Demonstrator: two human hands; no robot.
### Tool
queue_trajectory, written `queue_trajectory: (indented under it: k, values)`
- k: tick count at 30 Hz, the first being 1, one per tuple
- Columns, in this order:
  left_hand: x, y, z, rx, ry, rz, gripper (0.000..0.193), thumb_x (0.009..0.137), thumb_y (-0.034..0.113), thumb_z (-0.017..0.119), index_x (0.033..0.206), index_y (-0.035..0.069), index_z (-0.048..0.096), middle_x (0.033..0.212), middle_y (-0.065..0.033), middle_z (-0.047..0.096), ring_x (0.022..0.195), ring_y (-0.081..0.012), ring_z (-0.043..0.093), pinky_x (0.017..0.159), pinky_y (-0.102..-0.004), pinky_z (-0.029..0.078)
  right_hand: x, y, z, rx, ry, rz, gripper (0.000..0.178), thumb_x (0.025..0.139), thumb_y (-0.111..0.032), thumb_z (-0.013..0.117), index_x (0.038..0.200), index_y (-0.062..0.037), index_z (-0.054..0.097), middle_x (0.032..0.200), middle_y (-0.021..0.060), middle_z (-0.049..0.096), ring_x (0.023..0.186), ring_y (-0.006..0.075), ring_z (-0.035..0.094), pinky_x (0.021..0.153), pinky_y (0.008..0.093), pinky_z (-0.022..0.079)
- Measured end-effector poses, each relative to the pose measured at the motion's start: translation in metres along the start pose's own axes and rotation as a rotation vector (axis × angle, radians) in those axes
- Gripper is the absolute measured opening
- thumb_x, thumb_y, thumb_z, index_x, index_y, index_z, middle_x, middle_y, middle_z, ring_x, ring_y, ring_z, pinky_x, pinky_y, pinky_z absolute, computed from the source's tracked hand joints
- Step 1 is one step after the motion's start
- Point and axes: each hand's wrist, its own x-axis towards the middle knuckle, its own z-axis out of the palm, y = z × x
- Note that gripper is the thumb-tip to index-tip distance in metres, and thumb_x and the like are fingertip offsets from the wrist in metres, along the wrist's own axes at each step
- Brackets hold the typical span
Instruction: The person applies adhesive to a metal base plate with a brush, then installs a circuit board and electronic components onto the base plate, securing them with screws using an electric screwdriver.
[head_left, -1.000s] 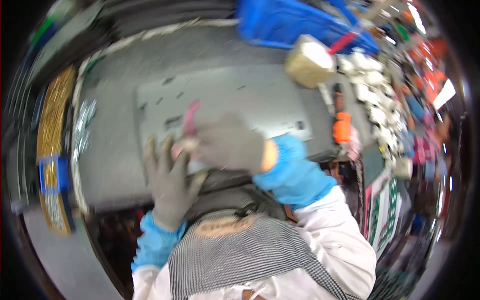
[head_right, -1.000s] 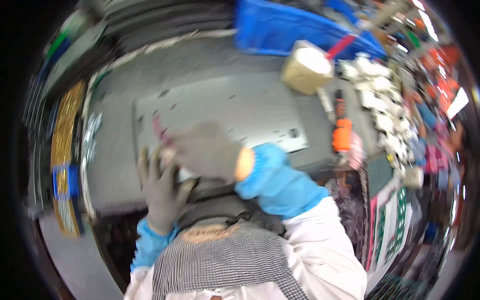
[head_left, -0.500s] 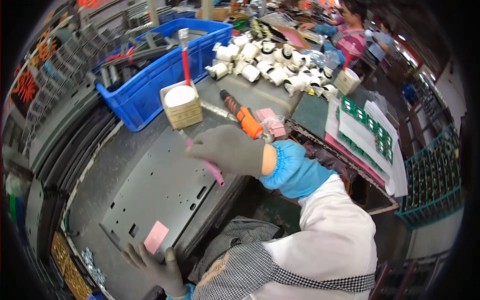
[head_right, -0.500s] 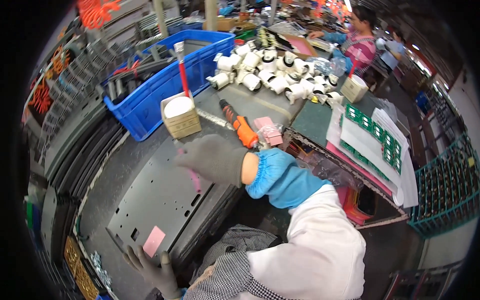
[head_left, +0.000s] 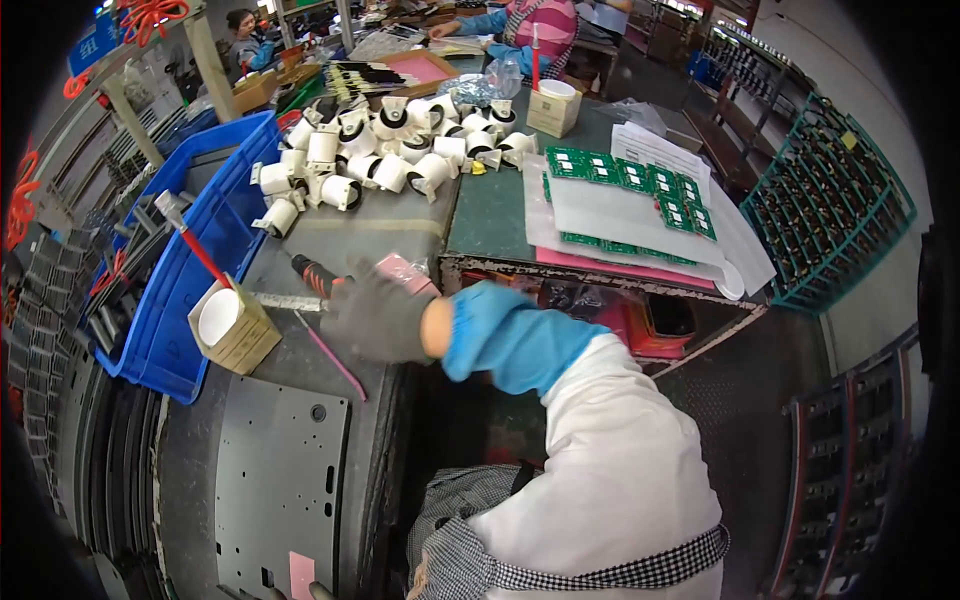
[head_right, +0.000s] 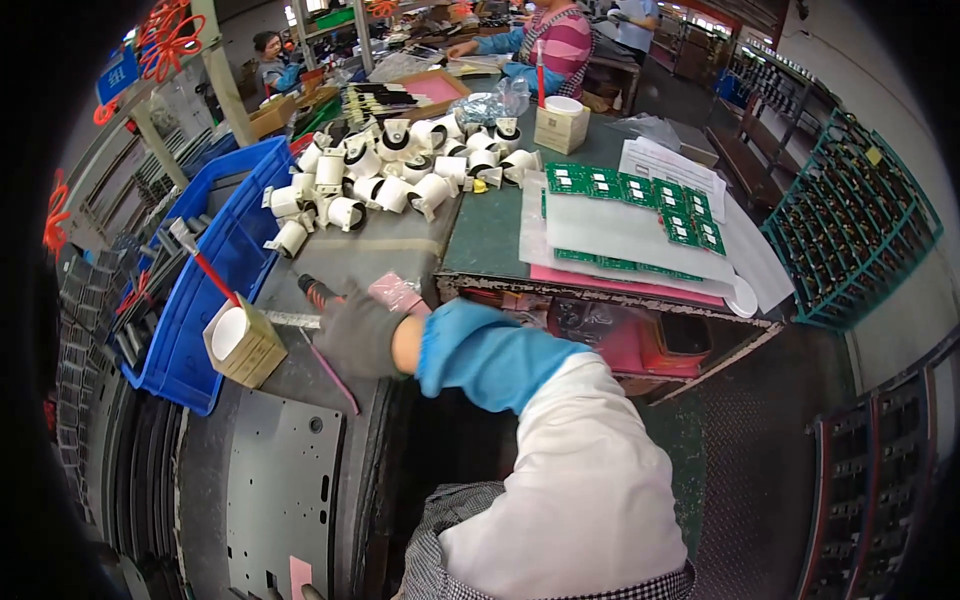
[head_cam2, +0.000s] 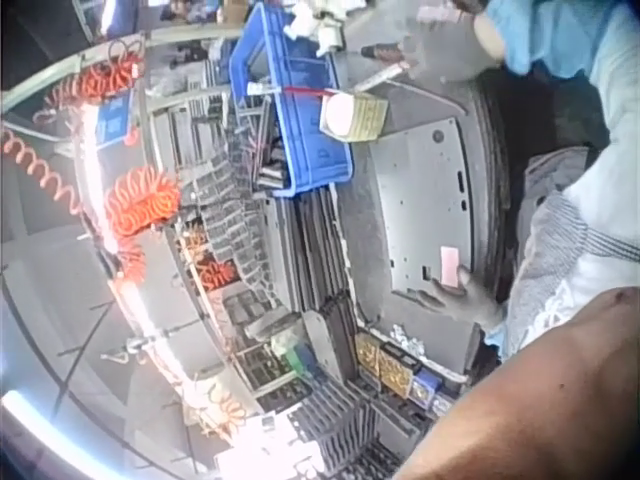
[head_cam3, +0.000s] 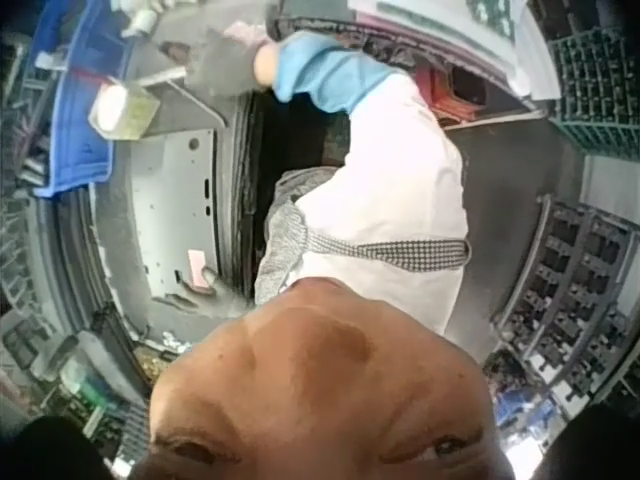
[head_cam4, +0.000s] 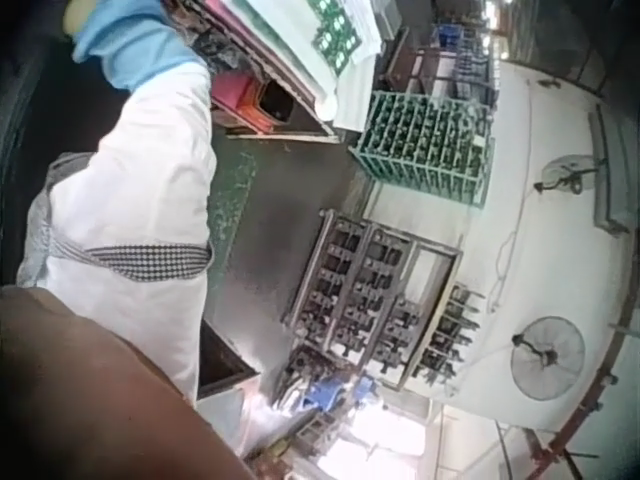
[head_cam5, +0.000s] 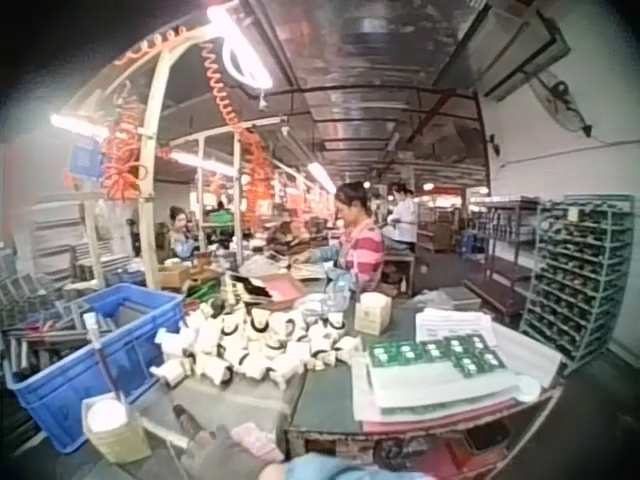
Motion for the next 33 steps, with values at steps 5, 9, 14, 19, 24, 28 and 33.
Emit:
queue_trajectory:
  k: [5, 9, 14, 19, 24, 28, 33]
  values:
    - [0.016, 0.013, 0.009, -0.004, -0.017, 0.026, 0.067, 0.092, 0.056, 0.071, 0.138, 0.009, 0.060, 0.156, -0.0308, 0.038, 0.145, -0.0536, 0.032, 0.111, -0.0689, 0.034, -0.082, 0.144, -0.057, -0.083, 0.100, 0.529, 0.053, 0.076, -0.033, 0.077, 0.124, -0.0133, 0.066, 0.120, 0.0107, 0.066, 0.120, 0.0311, 0.060, 0.103, 0.0513, 0.045]
    - [0.034, 0.031, 0.031, 0.011, -0.056, 0.187, 0.069, 0.091, 0.057, 0.072, 0.138, 0.010, 0.060, 0.156, -0.0276, 0.041, 0.143, -0.0560, 0.033, 0.109, -0.0710, 0.035, -0.138, 0.275, -0.023, -0.135, -0.201, 0.867, 0.092, 0.078, -0.023, 0.074, 0.159, -0.0153, 0.031, 0.155, 0.0148, 0.047, 0.148, 0.0370, 0.039, 0.118, 0.0645, 0.027]
    - [0.034, 0.051, 0.040, -0.101, -0.034, 0.169, 0.071, 0.088, 0.056, 0.076, 0.140, 0.010, 0.059, 0.154, -0.0260, 0.044, 0.143, -0.0557, 0.035, 0.109, -0.0705, 0.038, -0.150, 0.335, 0.020, -0.136, -0.520, 0.958, 0.109, 0.074, -0.019, 0.077, 0.165, -0.0179, 0.018, 0.162, 0.0179, 0.039, 0.153, 0.0386, 0.030, 0.121, 0.0680, 0.016]
    - [0.023, 0.051, 0.044, -0.070, -0.037, 0.121, 0.065, 0.090, 0.052, 0.076, 0.137, 0.010, 0.061, 0.155, -0.0254, 0.043, 0.143, -0.0547, 0.036, 0.108, -0.0700, 0.039, -0.135, 0.342, 0.000, -0.135, -0.617, 0.966, 0.105, 0.074, -0.019, 0.076, 0.164, -0.0165, 0.022, 0.158, 0.0190, 0.043, 0.151, 0.0390, 0.034, 0.122, 0.0672, 0.016]
    - [0.022, 0.051, 0.041, -0.055, -0.052, 0.079, 0.066, 0.090, 0.052, 0.075, 0.138, 0.009, 0.061, 0.155, -0.0256, 0.043, 0.143, -0.0541, 0.035, 0.109, -0.0697, 0.039, -0.121, 0.313, -0.008, -0.115, -0.740, 0.921, 0.100, 0.074, -0.020, 0.076, 0.162, -0.0150, 0.029, 0.155, 0.0199, 0.048, 0.148, 0.0390, 0.039, 0.122, 0.0668, 0.015]
    - [0.030, 0.052, 0.034, -0.128, -0.102, 0.088, 0.070, 0.091, 0.053, 0.074, 0.141, 0.006, 0.057, 0.156, -0.0265, 0.041, 0.145, -0.0541, 0.033, 0.111, -0.0690, 0.036, -0.155, 0.308, -0.013, -0.029, -0.240, 0.791, 0.089, 0.070, -0.021, 0.074, 0.152, -0.0094, 0.041, 0.142, 0.0234, 0.056, 0.137, 0.0378, 0.052, 0.121, 0.0683, 0.014]
    - [0.027, 0.037, 0.020, -0.166, -0.114, 0.131, 0.073, 0.092, 0.052, 0.074, 0.146, 0.009, 0.052, 0.162, -0.0252, 0.032, 0.150, -0.0527, 0.024, 0.115, -0.0690, 0.028, -0.135, 0.241, -0.065, 0.499, 0.318, 0.498, 0.107, 0.067, -0.020, 0.077, 0.161, -0.0087, 0.028, 0.156, 0.0208, 0.044, 0.146, 0.0334, 0.041, 0.122, 0.0423, 0.027]
